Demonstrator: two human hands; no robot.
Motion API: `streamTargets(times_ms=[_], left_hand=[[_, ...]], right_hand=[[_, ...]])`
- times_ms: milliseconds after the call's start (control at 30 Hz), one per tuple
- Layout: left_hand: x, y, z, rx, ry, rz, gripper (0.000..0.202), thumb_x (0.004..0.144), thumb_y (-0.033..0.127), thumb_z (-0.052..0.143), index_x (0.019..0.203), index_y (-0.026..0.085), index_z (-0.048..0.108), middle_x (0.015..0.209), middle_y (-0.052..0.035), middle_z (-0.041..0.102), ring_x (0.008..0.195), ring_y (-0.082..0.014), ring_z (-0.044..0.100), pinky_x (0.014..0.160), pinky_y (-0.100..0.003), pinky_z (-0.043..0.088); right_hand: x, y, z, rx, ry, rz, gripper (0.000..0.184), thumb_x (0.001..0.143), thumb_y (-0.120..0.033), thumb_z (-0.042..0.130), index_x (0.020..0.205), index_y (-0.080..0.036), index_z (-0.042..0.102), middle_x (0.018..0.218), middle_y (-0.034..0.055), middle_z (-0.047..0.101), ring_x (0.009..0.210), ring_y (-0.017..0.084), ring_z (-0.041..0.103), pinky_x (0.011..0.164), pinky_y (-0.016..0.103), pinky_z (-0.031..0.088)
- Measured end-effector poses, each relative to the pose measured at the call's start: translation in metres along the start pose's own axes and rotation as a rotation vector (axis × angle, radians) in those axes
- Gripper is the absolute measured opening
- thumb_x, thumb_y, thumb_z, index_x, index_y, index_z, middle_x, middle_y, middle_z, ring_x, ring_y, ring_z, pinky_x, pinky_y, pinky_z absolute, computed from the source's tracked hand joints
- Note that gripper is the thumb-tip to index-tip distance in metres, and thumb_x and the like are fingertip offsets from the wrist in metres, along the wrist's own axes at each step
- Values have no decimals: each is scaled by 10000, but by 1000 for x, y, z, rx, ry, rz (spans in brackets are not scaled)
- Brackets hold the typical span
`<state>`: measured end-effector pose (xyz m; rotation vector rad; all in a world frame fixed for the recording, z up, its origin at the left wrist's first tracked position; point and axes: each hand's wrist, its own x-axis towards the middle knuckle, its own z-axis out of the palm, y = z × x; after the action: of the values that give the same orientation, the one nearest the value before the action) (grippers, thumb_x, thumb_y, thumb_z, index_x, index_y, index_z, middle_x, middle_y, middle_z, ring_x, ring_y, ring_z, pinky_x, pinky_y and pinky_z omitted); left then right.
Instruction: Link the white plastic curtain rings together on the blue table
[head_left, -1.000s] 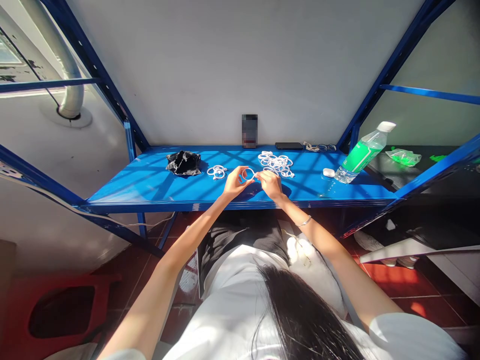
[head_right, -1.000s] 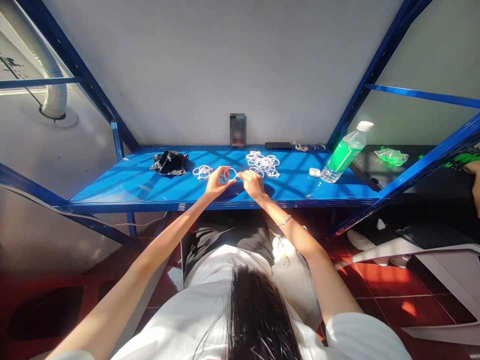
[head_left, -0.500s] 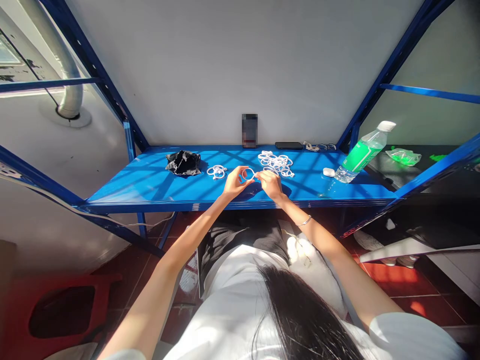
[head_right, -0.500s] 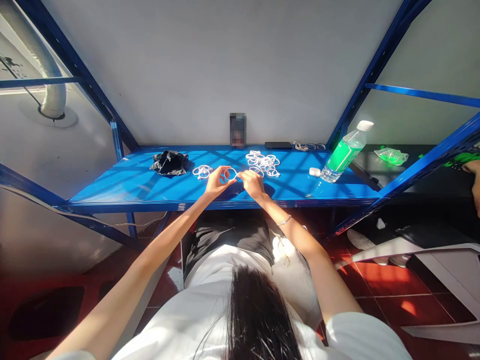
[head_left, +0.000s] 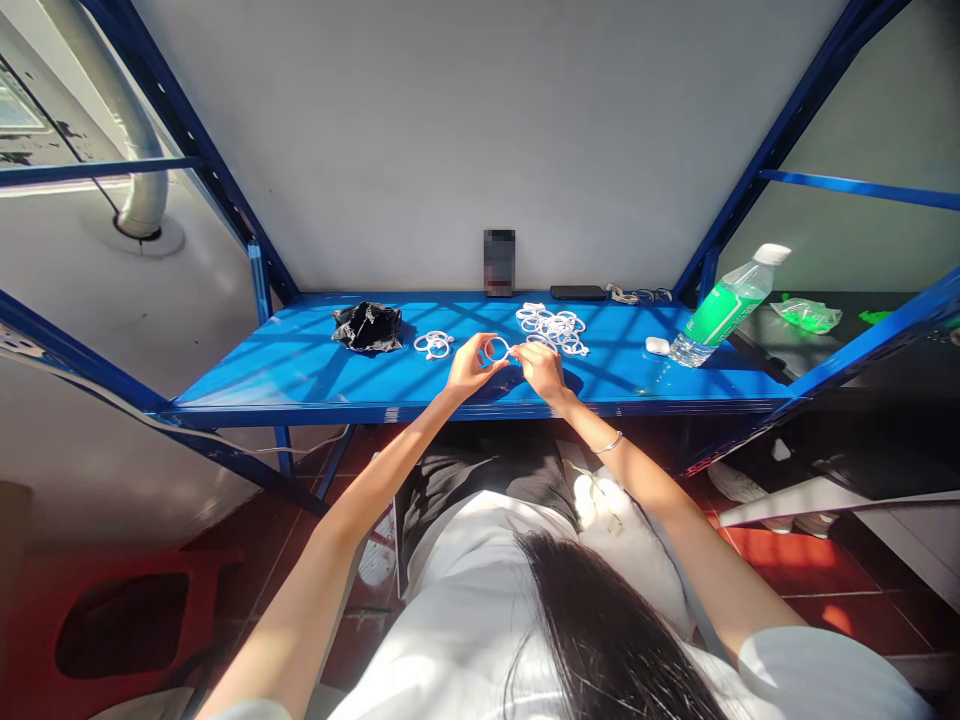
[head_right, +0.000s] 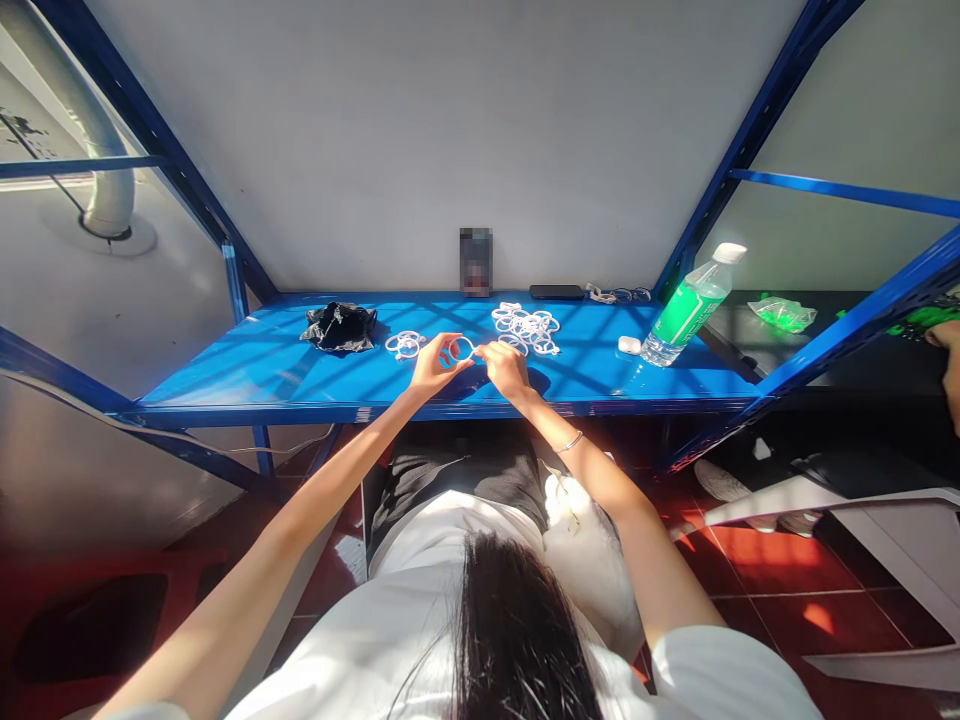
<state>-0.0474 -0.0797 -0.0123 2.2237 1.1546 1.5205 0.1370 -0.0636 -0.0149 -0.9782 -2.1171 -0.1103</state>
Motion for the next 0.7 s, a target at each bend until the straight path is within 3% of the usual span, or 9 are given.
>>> streamTargets(times_ms=[367,700], left_hand=[[0,1,1,35,-9,-12,541,801,549,647,1176,178,527,817,-16,616,701,-120,567,562,-201,468],[0,-7,5,158,-5,6,594,858,553,574,1301,169,476,889,-50,642,714,-127,587,545,-198,450]], right_hand=[[-1,4,5,-19,71,-52,272,960,-208,477,929,-201,747,831,69,720,778,203,627,713,309,480],[0,0,5,-14,98,-29,346,994,-351,422,974,-190,728,849,90,706,801,222,631,705,326,477]])
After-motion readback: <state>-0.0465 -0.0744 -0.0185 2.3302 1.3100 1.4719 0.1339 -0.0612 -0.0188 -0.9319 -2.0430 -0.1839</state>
